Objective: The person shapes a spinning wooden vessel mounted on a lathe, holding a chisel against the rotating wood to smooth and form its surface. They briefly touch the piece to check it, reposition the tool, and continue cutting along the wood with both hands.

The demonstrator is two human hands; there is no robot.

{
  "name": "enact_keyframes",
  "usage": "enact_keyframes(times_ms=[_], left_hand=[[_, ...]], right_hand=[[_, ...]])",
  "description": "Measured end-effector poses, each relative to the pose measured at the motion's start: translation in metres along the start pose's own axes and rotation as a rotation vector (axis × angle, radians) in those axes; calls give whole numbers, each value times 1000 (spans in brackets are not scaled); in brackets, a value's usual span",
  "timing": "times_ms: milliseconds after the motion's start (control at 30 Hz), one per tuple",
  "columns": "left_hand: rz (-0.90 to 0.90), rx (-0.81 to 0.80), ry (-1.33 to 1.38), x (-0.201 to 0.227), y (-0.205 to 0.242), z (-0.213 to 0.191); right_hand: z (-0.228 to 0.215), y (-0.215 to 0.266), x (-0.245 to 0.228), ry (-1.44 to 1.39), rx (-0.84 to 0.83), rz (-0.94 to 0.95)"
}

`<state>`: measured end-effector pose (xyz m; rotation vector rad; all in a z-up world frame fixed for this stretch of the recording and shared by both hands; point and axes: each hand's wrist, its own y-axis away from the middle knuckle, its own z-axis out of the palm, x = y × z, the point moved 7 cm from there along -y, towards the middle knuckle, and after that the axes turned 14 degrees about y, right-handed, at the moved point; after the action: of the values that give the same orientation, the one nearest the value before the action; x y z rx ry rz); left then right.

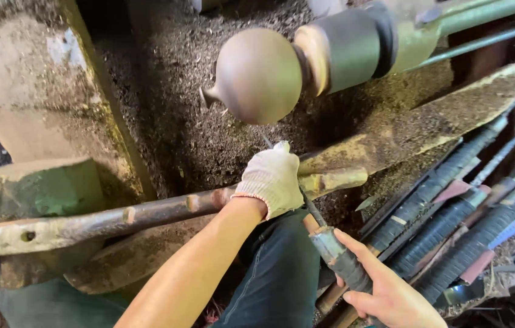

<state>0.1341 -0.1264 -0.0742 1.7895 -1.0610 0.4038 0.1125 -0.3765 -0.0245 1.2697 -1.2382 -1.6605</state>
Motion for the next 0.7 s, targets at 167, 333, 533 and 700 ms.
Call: enact_keyframes(times_ms=[167,333,533,700], left_hand=[[-21,-1,-47,-1,0,2],[28,17,-52,2,0,1],[50,-28,-55,4,0,2],[77,-40,-54,5,-2,0]], right_hand=[[0,-10,19,-27,-13,5],[8,-11,20,-29,15,6],[18,-15,29,-48,26,-270],[30,-15,34,-63,26,-166]])
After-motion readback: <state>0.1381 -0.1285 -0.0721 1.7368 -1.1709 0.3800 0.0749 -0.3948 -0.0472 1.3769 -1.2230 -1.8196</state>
